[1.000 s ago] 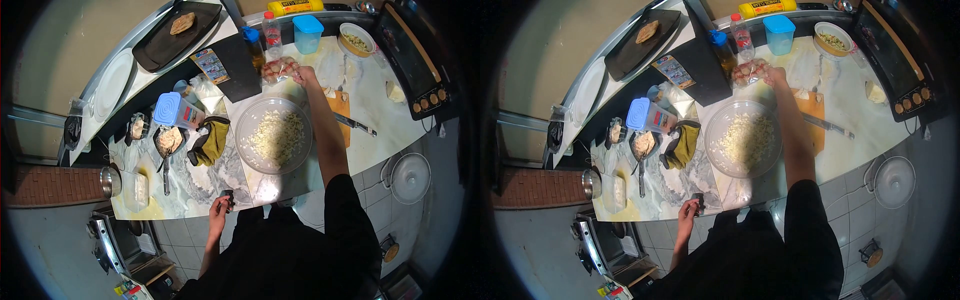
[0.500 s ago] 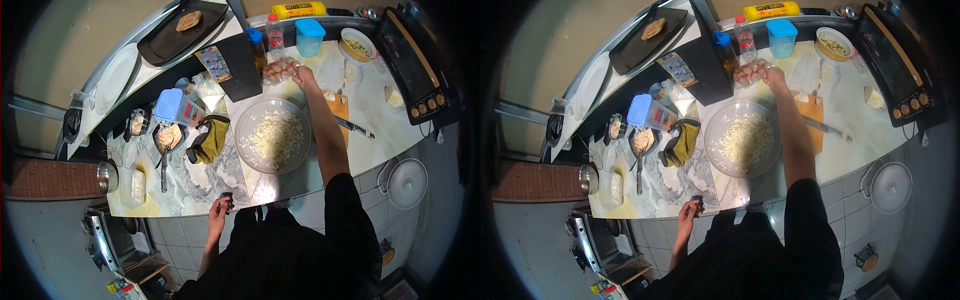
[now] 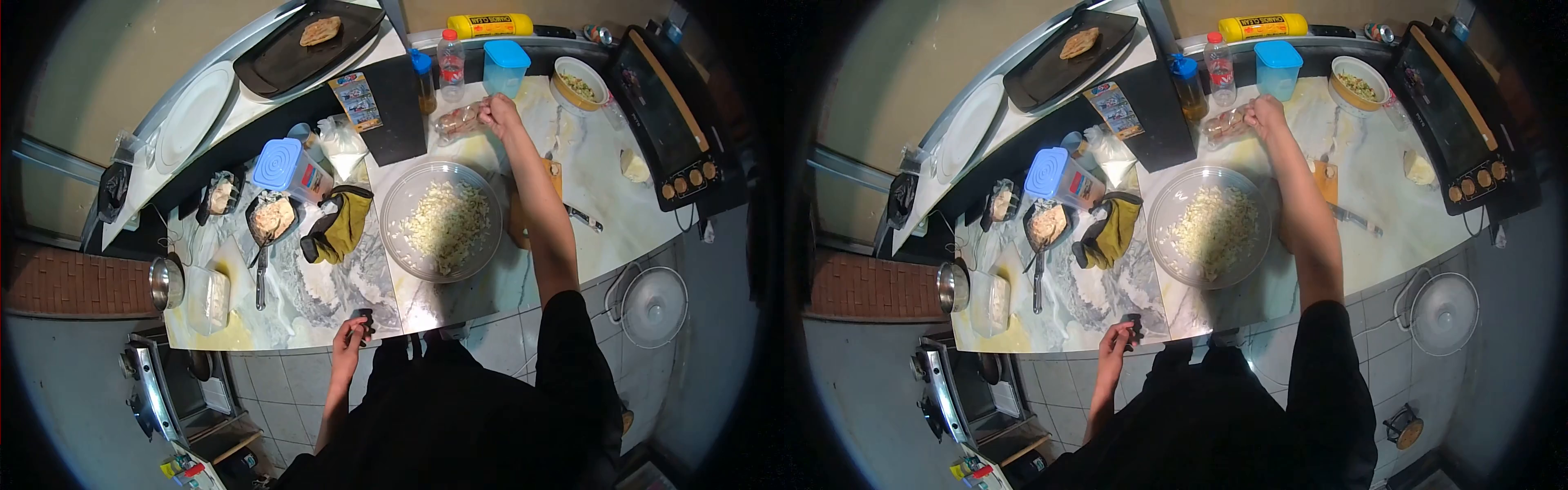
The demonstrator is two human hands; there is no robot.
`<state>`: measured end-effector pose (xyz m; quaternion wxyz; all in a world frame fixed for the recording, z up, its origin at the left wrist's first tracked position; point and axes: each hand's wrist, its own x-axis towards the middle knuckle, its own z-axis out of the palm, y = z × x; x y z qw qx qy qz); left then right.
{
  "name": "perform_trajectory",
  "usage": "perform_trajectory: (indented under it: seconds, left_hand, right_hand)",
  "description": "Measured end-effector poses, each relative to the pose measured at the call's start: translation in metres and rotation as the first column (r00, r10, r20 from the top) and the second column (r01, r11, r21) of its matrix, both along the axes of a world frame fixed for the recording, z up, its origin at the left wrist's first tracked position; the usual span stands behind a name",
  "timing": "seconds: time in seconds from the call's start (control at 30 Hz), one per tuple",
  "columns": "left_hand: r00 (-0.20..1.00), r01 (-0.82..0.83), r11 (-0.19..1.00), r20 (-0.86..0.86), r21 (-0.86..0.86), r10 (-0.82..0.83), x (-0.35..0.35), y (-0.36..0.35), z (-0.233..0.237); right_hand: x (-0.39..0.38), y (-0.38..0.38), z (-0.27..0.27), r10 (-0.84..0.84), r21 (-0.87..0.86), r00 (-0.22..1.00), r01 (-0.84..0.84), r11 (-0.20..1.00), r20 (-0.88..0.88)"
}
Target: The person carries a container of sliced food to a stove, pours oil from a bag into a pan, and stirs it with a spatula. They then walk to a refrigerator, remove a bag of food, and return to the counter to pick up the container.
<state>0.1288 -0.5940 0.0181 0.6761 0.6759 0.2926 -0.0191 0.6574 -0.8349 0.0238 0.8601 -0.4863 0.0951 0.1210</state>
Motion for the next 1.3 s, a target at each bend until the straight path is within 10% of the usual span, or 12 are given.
perform_trajectory:
  seconds: [0.3, 0.5, 0.77, 0.9, 1.1, 1.17, 1.3]
  left_hand:
    - [0.993, 0.11, 0.994, 0.044, -0.017, -0.109, 0.034, 0.014, 0.036]
    - [0.881, 0.229, 0.966, 0.395, 0.122, -0.258, 0.116, 0.011, 0.112]
    - [0.747, 0.585, 0.787, 0.509, -0.196, -0.428, 0.097, -0.035, 0.15]
    - [0.627, 0.651, 0.748, 0.648, -0.13, -0.433, 0.044, -0.024, 0.092]
    - [0.69, 0.724, 0.559, 0.437, -0.404, -0.577, -0.017, -0.006, 0.016]
    - [0.357, 0.615, 0.683, 0.633, 0.394, -0.687, -0.033, -0.003, 0.012]
    - [0.392, 0.715, 0.632, 0.577, 0.299, -0.716, -0.054, 0.009, 0.006]
  right_hand:
    - [-0.073, -0.02, 0.098, 0.087, -0.063, 0.985, -0.079, 0.995, 0.15]
    - [-0.16, -0.017, 0.184, 0.3, -0.25, 0.907, -0.23, 0.941, 0.295]
    - [-0.348, 0.034, 0.219, 0.674, -0.64, 0.719, -0.441, 0.63, 0.168]
    - [-0.421, 0.08, 0.187, 0.768, -0.852, 0.528, -0.146, 0.502, 0.362]
    - [-0.491, 0.136, 0.134, 0.563, -0.841, 0.757, -0.032, 0.54, 0.332]
    - [-0.511, 0.136, 0.149, 0.54, -0.795, 0.822, -0.201, 0.572, 0.181]
    - [-0.542, 0.141, 0.16, 0.554, -0.725, 0.828, -0.33, 0.605, 0.087]
